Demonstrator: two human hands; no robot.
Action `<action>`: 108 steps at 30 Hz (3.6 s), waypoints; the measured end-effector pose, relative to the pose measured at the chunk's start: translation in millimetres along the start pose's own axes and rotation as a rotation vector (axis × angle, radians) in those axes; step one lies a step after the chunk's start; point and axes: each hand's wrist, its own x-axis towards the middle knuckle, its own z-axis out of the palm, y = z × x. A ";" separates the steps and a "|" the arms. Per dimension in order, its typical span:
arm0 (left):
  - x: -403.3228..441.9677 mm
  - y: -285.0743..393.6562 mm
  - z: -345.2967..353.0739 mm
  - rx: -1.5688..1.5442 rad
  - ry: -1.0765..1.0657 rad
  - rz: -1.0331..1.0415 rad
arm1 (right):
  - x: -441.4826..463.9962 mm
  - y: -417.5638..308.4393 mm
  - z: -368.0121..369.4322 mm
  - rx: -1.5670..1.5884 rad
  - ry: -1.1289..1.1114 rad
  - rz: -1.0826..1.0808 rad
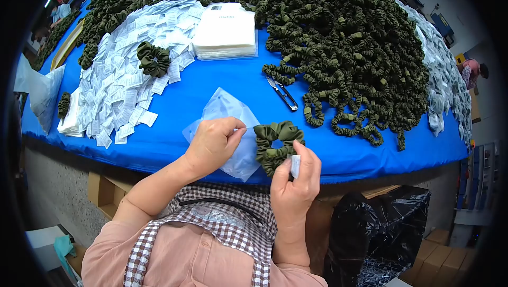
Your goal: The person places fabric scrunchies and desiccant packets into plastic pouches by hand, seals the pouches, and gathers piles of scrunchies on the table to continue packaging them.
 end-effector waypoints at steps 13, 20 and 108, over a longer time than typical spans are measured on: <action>-7.1 -0.9 10.2 -0.139 0.113 -0.024 | -13.1 -8.0 8.6 0.080 -0.191 -0.201; -5.3 -5.6 3.0 -0.157 0.060 -0.048 | -3.1 1.7 1.0 0.041 -0.298 -0.343; -71.9 -48.1 -48.5 0.573 0.020 0.329 | 26.6 -5.0 97.7 0.027 -0.315 -0.165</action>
